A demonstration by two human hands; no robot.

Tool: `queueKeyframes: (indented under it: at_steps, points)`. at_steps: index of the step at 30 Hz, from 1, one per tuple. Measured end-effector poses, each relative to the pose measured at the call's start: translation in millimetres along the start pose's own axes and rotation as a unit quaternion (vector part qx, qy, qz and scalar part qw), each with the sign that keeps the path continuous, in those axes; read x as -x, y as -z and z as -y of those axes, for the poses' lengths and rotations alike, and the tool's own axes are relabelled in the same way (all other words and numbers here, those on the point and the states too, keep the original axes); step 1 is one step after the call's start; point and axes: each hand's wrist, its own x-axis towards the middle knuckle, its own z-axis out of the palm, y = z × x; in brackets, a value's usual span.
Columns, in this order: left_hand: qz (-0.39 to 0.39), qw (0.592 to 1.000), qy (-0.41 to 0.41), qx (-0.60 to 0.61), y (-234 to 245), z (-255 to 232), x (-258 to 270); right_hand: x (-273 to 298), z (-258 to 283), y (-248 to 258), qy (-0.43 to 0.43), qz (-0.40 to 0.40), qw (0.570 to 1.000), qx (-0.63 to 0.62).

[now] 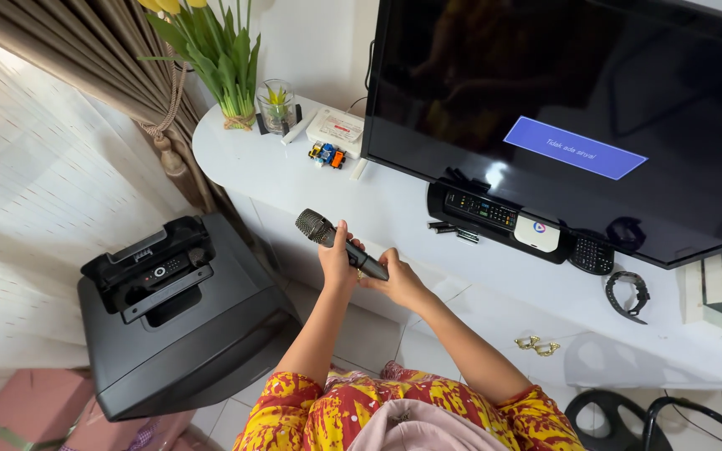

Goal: The person plugs a pink portable fan into a power strip on a vanity table, then plugs a tablet into the same power strip. Afterwards, they walk to a karaoke machine, remove a microphone, and insert batteries into it.

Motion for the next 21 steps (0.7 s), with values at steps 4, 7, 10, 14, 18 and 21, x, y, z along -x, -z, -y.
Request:
queueKeyframes:
  at_steps: [4, 7, 10, 14, 18, 21]
  points:
    - [0.004, 1.0, -0.025, -0.009, -9.9, 9.7, -1.6, 2.7, -12.5, 9.1, 0.041, -0.001, 0.999, 0.017]
    - [0.003, 0.999, -0.042, -0.018, -15.8, 11.1, -4.4, 3.5, -20.5, 20.9, 0.035, 0.004, 0.999, 0.023]
    - [0.004, 0.998, -0.058, -0.012, -19.2, 4.8, -8.8, 7.4, -23.2, 36.5, 0.006, 0.025, 0.999, 0.024]
    - [-0.016, 0.999, -0.021, 0.025, -14.9, -13.4, -19.3, 17.1, -29.3, 64.8, 0.009, 0.045, 0.999, 0.025]
    - [0.058, 0.996, -0.009, 0.067, -1.0, -21.8, -30.6, 22.3, -46.1, 93.6, -0.084, 0.081, 0.99, -0.083]
    - [0.091, 0.995, 0.011, 0.049, 9.7, -17.0, -38.1, 12.3, -57.0, 105.3, -0.058, 0.037, 0.983, -0.172]
